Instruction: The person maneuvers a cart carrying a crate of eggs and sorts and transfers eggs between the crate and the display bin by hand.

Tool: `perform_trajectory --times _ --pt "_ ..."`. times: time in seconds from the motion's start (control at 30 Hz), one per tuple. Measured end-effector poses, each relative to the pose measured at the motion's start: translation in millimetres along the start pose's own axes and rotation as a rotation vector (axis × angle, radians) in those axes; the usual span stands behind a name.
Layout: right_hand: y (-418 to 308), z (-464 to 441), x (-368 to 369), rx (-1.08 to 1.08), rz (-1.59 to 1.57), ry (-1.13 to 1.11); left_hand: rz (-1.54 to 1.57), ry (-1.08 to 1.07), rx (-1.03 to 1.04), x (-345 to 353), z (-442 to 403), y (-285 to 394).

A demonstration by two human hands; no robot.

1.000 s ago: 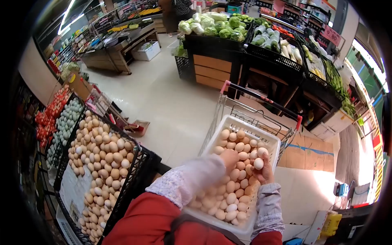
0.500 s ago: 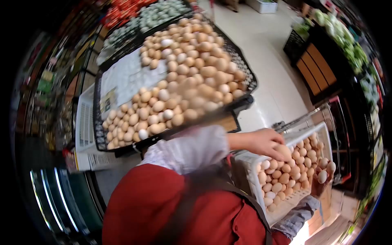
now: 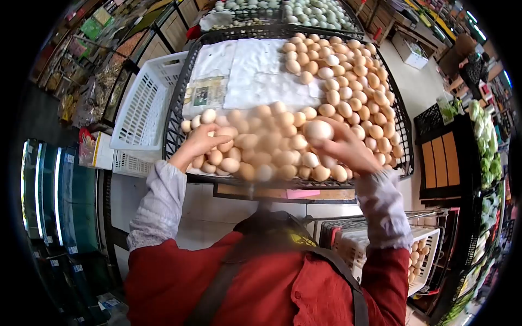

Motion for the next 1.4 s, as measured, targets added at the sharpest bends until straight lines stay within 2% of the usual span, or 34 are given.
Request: perform_trajectory --times 0.03,0.1,0.13,0.2,0.23,0.3,0.4,0.43,0.5,0.57,0.63,0.67,0.7,0.73,0.77,0.8,0.83,0.87,0.9,0.93,1.0,1.07,1.13,1.17,1.2,1.27,1.33,1.4 --pt "8.6 -30.1 13.3 0.053 0.050 0.004 -0.006 0.021 -0.021 -9.1 -0.6 -5.1" --pt "12.0 -90.2 43.3 0.085 0.242 -0.027 -0.142 0.065 0.063 -31.0 -23.1 -30.4" --pt "13.3 -120.5 57.0 -0.100 0.389 -0.062 -0.204 0.071 0.103 -36.7 -27.9 -33.6" --pt "47.6 -180.8 78.4 -0.150 0.433 0.034 -0.325 0.102 0.182 -42.1 -35.6 -36.5" --pt "53.4 -198.3 92.2 -0.217 0.762 0.066 -0.376 0.129 0.217 -42.4 -34.9 -31.6" --pt "80.4 -224.2 109.6 -0.278 1.095 0.090 -0.420 0.129 0.232 -40.6 -35.7 -27.7" --pt "99.1 -240.2 125.5 -0.400 1.097 0.035 -0.515 0.170 0.258 -39.6 -26.0 -22.6" --pt "106.7 -242.3 118.9 -0.272 0.842 0.035 -0.511 0.165 0.261 -40.3 -25.2 -26.5" --pt "82.2 -230.4 108.0 -0.133 0.594 0.053 -0.526 0.162 0.340 -38.0 -24.1 -26.5" --pt "45.1 -208.9 121.1 0.072 1.098 -0.331 -0.525 0.139 0.372 -35.9 -18.2 -20.9" --pt "44.6 -206.7 115.2 0.044 1.037 -0.196 -0.521 0.147 0.508 -31.9 -16.2 -16.8" --pt "32.0 -200.2 114.9 0.051 1.209 -0.132 -0.532 0.163 0.597 -30.7 -17.3 -20.8" --pt "44.2 -206.8 119.8 -0.080 1.273 -0.042 -0.607 0.209 0.603 -30.3 -18.3 -25.3" --pt "48.1 -206.7 125.2 -0.109 1.306 -0.088 -0.610 0.176 0.496 -27.9 -9.6 -12.8" --pt "88.9 -230.7 135.8 -0.124 1.297 0.027 -0.626 0.188 0.515 -26.7 -8.8 -12.3" --pt "70.3 -213.5 151.2 -0.332 1.526 -0.021 -0.647 0.185 0.495 -24.4 -7.6 -11.5" --pt "47.8 -196.2 147.1 -0.413 1.485 -0.019 -0.665 0.181 0.480 -22.6 -7.7 -12.7" --pt "8.7 -169.4 140.9 -0.345 1.562 -0.039 -0.679 0.171 0.454 -22.4 -7.7 -12.0" --pt "4.1 -161.3 141.3 -0.411 1.530 0.055 -0.683 0.160 0.439 -21.3 -6.2 -9.8" --pt "-2.4 -151.9 132.1 -0.255 1.422 0.098 -0.689 0.147 0.418 -21.7 -5.1 -7.3" --pt "-0.6 -139.2 118.3 -0.319 1.140 0.385 -0.786 0.148 0.404 -21.5 0.4 0.5" --pt "-5.0 -110.7 102.7 -0.388 0.962 0.405 -0.911 0.210 0.405 -22.8 3.4 13.2" --pt "-8.3 -69.2 84.0 -0.371 0.820 0.329 -0.880 0.228 0.511 -16.3 11.8 41.8" --pt "0.3 -50.1 72.5 -0.252 0.810 0.253 -0.834 0.272 0.613 -10.3 17.2 56.0" --pt "3.7 -22.4 58.6 -0.343 0.778 0.382 -0.867 0.228 0.641 3.5 21.5 68.1" --pt "9.5 43.1 24.0 -0.206 0.779 0.439 -0.695 0.175 0.624 33.5 31.0 95.9" --pt "26.1 122.5 -12.0 -0.161 0.645 0.647 -0.598 0.051 0.763 75.4 32.4 108.2" --pt "48.8 216.1 -44.2 0.044 0.565 0.828 -0.501 -0.094 0.796 130.2 48.0 124.3"
Point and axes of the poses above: each hand's wrist, its own z-axis away from the middle knuckle, its own x-axis out of the palm, y = z × x, the point moved 7 cm from there along -z, towards the middle knuckle, and after that the axes turned 12 degrees about z, right-handed, at the moved point
